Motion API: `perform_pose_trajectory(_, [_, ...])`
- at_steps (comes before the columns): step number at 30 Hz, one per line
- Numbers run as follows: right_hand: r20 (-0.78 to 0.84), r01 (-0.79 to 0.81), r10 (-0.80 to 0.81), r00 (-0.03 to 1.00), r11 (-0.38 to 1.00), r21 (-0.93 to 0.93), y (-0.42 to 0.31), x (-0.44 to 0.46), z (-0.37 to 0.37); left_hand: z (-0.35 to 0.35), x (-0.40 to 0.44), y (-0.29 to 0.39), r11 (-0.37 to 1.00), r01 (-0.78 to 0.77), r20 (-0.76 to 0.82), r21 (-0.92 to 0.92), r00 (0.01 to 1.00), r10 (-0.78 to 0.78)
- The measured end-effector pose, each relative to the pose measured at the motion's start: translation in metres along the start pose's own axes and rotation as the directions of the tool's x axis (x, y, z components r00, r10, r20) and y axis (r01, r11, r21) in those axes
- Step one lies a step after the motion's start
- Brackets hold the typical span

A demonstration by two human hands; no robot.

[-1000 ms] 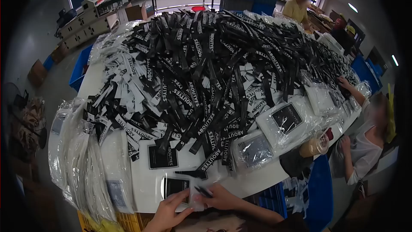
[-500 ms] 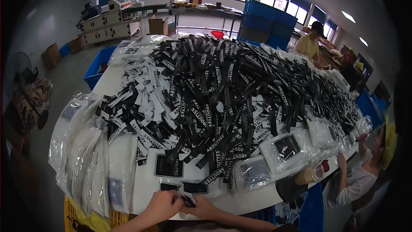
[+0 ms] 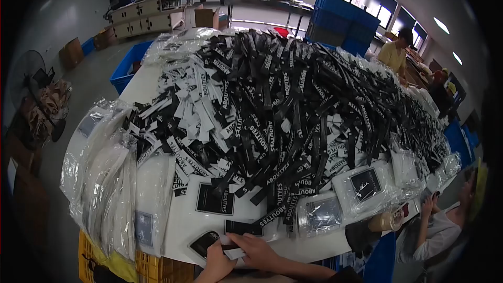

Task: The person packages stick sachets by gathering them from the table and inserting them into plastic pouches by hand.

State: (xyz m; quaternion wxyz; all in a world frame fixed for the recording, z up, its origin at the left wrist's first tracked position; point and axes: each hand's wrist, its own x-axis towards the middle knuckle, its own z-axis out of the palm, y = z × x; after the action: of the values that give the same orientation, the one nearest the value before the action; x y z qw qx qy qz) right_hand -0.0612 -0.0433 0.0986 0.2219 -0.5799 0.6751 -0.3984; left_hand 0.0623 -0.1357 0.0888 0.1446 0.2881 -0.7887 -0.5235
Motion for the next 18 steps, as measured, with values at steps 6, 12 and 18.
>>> perform_pose_trajectory(6, [-0.107, -0.053, 0.047, 0.993, 0.997, -0.058, -0.003, 0.0, -0.024, -0.016, 0.015, 0.029, 0.95, -0.146, 0.142, 0.274, 0.984, 0.11])
perform_pose_trajectory(12, [-0.34, -0.099, 0.138, 0.93, 0.987, 0.129, -0.02, 0.002, -0.037, -0.026, 0.037, 0.039, 0.907, -0.375, -0.081, 0.194, 0.915, 0.396])
perform_pose_trajectory(18, [-0.245, -0.247, 0.642, 0.726, 0.576, 0.779, -0.025, -0.023, -0.025, -0.015, 0.042, 0.046, 0.834, -0.551, 0.204, -0.014, 0.815, 0.542])
